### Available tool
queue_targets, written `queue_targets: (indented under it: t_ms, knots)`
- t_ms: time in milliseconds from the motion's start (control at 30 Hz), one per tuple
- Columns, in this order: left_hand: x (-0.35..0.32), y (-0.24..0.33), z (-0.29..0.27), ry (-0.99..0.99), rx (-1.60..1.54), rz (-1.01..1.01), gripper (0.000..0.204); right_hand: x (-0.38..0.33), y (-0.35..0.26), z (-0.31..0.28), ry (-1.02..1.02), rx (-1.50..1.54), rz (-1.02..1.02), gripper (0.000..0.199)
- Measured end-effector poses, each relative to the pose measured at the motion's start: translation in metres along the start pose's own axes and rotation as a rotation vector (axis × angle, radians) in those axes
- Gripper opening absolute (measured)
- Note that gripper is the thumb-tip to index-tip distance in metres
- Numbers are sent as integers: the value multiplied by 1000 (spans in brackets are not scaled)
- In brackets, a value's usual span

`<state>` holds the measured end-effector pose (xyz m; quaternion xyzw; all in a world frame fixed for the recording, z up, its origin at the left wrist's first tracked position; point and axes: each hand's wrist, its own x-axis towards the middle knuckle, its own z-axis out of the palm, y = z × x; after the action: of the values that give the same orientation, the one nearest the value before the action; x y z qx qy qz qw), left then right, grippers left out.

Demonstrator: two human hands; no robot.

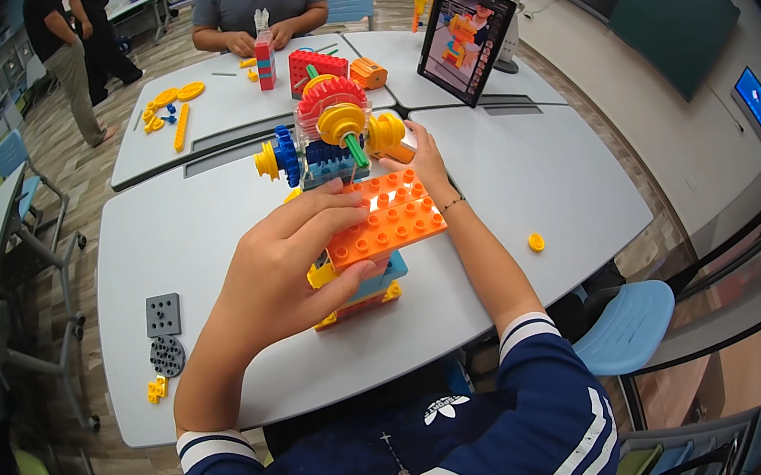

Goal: The person assembles a colorful plastic gear and block structure on a table. They connect gears, rods, and plates, occasionally referencing a tablet for guidance, and repeatedly adjust and test the assembled mechanism.

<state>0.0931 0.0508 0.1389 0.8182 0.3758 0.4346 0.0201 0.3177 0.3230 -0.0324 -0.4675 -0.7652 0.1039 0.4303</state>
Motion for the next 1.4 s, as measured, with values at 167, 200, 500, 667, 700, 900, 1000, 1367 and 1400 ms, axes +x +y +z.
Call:
queue_targets:
  t_ms: [167,200,500,667,700,900,1000,1367,1400]
  knots:
    - [1,-1,-7,33,46,16,33,-3,2,-3,-1,130,67,74]
    - [0,-1,-11,29,79,26,33,-5,4,-4,-3,152,82,72]
    - [-8,-1,-25,-45,84,-42,31,-5,8,-10,169,712,134,62]
    - [-9,-3,-27,-52,116,-4,31,-7,-20,-53,281,808,66,64]
    - [-9,-3,-27,-49,108,-9,31,-9,-28,-64,302,818,67,64]
    - [-9,-1,-26,-48,81,-27,29,-30,-72,-124,403,809,-5,67]
    - [-9,-1,-26,-47,69,-35,27,-43,-92,-154,420,804,-87,66]
    - [-14,14,-16,245,-248,-84,41,-103,-185,-207,116,817,-214,79]
    - [-16,17,-14,228,-292,-94,40,-108,-192,-206,63,794,-223,80]
